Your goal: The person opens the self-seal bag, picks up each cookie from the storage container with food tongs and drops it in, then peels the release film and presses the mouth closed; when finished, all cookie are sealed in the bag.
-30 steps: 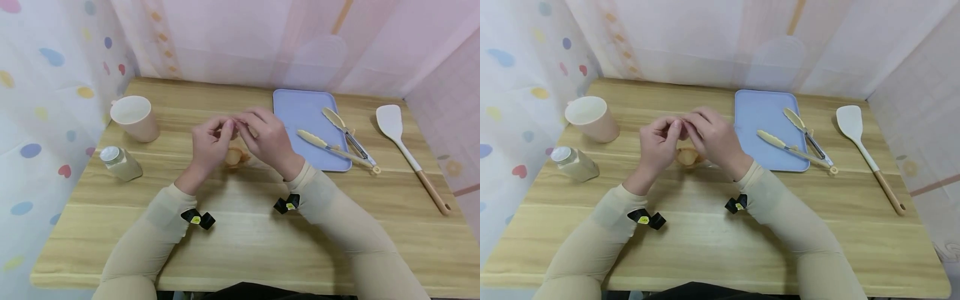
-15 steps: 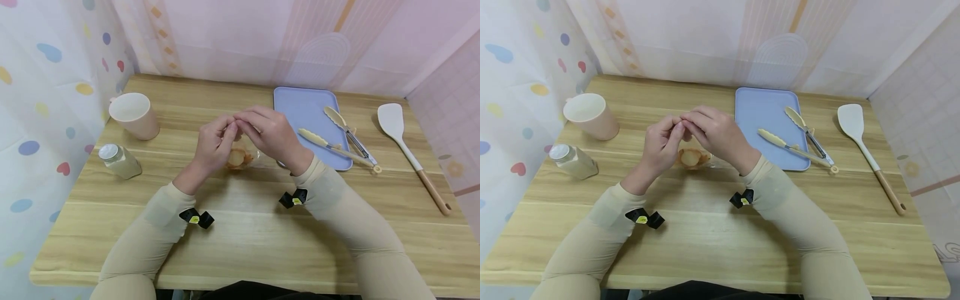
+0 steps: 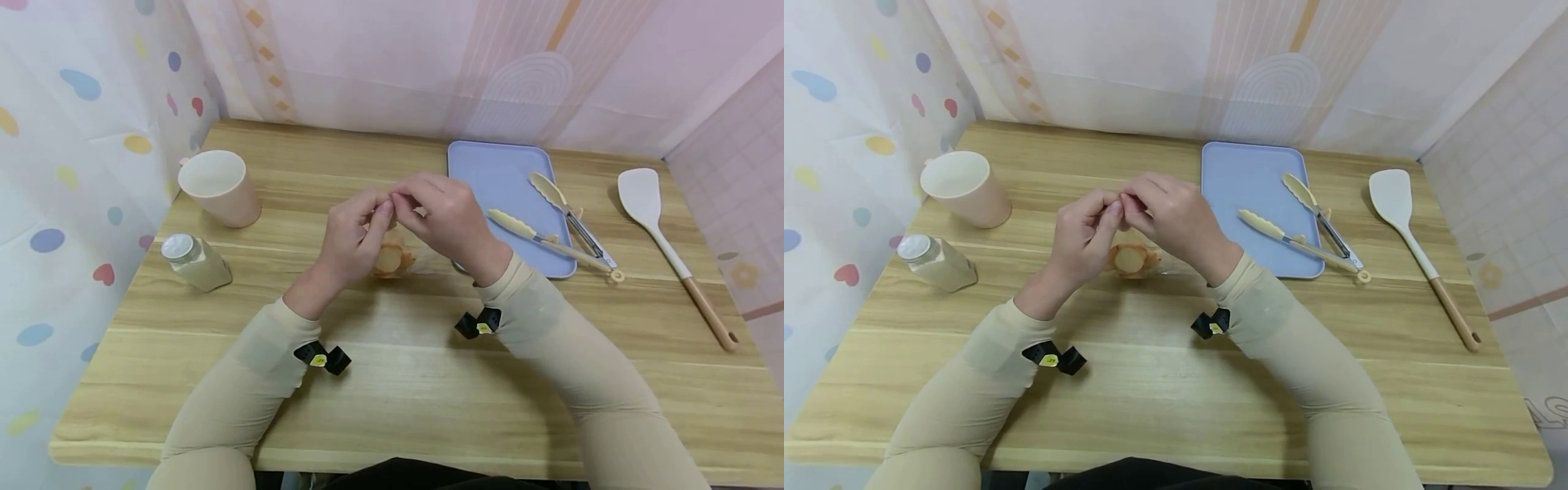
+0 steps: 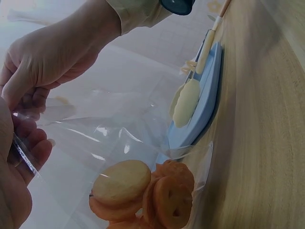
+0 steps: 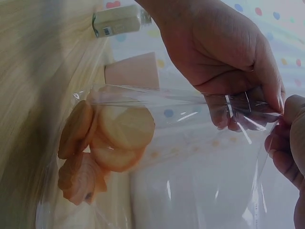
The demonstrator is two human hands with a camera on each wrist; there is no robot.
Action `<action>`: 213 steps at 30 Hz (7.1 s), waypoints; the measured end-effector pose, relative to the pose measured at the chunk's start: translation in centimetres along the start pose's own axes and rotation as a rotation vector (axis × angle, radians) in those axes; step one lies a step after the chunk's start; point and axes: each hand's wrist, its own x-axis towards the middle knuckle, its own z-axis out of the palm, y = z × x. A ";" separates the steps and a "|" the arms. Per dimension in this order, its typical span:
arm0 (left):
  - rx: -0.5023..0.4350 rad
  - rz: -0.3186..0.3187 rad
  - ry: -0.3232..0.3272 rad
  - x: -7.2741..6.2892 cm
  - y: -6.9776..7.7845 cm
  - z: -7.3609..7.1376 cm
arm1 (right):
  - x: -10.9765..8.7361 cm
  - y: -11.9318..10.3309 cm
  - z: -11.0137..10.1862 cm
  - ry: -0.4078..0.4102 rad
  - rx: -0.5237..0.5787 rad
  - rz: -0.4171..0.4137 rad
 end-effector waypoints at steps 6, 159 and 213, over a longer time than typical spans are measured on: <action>-0.002 0.000 -0.009 0.0 0.1 0.0 | -0.2 0.0 -0.1 0.018 0.086 0.015; 0.008 -0.129 0.135 -0.1 1.7 0.0 | -1.2 -0.1 -1.2 0.361 0.449 0.626; -0.065 -0.156 0.350 0.1 -0.4 -2.6 | -14.9 4.5 -17.9 0.726 0.786 1.155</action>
